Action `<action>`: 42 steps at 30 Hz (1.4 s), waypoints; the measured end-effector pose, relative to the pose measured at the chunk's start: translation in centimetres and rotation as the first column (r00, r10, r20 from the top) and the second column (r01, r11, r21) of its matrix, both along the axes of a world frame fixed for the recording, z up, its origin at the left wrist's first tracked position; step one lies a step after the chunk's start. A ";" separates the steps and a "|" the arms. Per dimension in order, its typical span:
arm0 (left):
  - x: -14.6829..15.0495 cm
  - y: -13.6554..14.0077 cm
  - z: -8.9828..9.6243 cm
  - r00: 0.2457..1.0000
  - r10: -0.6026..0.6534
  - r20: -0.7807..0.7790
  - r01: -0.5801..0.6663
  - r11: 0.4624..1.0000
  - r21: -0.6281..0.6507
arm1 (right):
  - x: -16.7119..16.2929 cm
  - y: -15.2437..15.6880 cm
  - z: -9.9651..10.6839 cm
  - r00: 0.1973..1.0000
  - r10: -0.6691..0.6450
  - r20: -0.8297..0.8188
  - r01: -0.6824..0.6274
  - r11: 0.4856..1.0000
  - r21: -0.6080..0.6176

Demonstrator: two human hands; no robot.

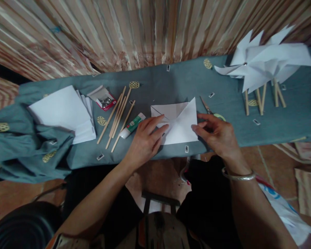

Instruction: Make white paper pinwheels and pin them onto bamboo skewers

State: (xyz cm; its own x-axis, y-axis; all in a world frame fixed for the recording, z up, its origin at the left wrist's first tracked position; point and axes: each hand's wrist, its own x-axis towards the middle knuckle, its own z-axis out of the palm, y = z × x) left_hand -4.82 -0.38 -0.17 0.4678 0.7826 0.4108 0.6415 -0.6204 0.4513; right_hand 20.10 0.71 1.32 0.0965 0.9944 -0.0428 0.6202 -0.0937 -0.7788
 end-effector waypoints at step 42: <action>1.1 -2.3 -0.9 0.997 -0.053 0.063 0.062 0.987 -0.149 | -4.7 -1.5 -2.2 0.966 0.223 0.127 -0.248 0.938 0.242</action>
State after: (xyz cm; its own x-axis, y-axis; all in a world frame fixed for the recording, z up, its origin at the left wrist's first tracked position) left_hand -3.76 -2.67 -1.06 0.4926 0.8100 0.3183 0.5765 -0.5777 0.5779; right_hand 15.40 -0.80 -0.84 -0.1509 0.9656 0.2119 0.6736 0.2573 -0.6929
